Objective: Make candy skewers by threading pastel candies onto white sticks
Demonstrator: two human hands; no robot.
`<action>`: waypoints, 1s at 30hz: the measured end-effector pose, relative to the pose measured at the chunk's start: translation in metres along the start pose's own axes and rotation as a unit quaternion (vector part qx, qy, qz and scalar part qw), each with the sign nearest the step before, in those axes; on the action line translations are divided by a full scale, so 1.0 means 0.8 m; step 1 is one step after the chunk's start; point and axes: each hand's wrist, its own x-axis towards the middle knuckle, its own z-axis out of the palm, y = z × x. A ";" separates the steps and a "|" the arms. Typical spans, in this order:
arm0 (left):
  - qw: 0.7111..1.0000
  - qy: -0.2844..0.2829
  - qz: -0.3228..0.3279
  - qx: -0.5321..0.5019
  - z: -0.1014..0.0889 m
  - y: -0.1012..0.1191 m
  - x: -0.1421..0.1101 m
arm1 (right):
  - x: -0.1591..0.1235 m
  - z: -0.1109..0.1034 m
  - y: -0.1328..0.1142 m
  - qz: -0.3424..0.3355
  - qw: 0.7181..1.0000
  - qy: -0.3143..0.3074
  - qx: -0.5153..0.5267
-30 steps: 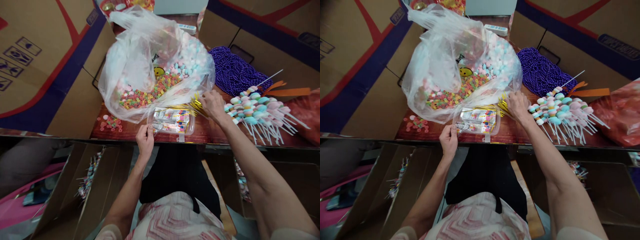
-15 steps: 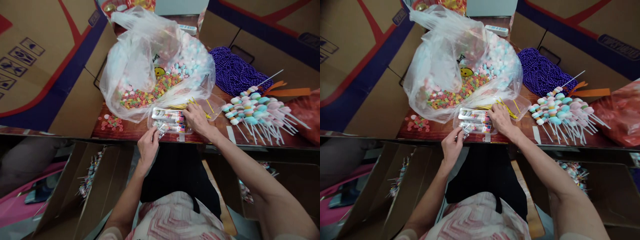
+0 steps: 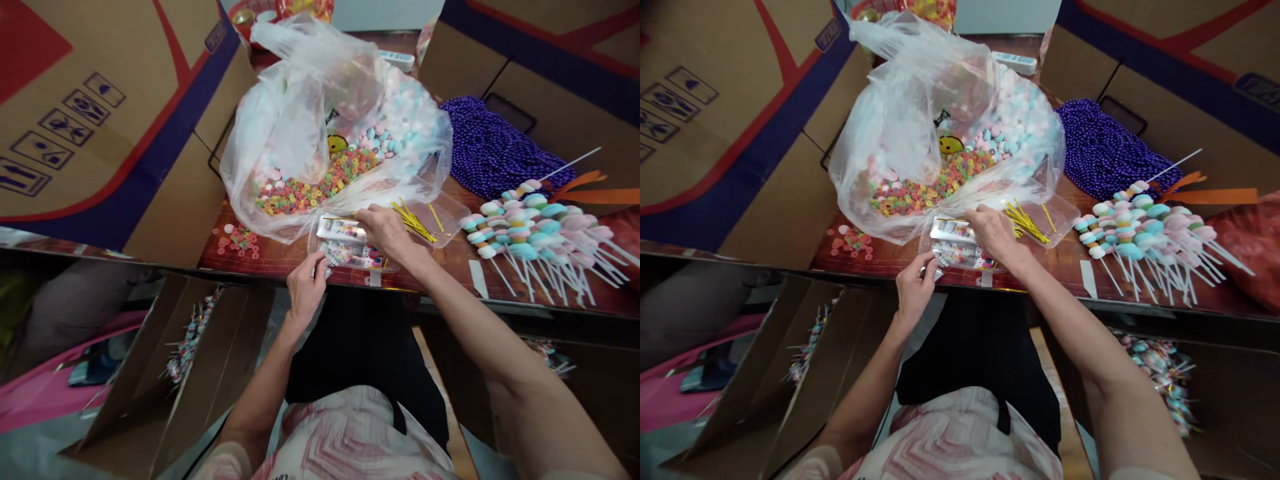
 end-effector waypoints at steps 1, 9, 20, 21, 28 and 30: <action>1.000 0.000 0.001 0.001 0.000 0.000 0.000 | 0.010 0.007 -0.009 0.000 1.000 -0.006 0.017; 1.000 0.000 0.008 0.014 -0.001 0.001 -0.001 | 0.041 0.032 -0.052 0.051 0.997 -0.049 0.016; 1.000 0.021 0.001 0.002 -0.011 0.003 -0.001 | -0.010 -0.011 0.026 0.161 0.980 0.115 -0.033; 1.000 0.023 -0.001 0.000 -0.012 0.003 -0.001 | -0.017 -0.015 0.044 0.187 0.973 0.128 -0.042; 0.999 0.034 0.000 0.003 -0.015 0.001 -0.002 | -0.070 -0.006 0.074 -0.025 0.993 0.116 -0.001; 0.999 0.032 -0.006 0.011 -0.016 0.000 -0.001 | -0.077 0.004 0.060 -0.121 0.992 0.030 0.031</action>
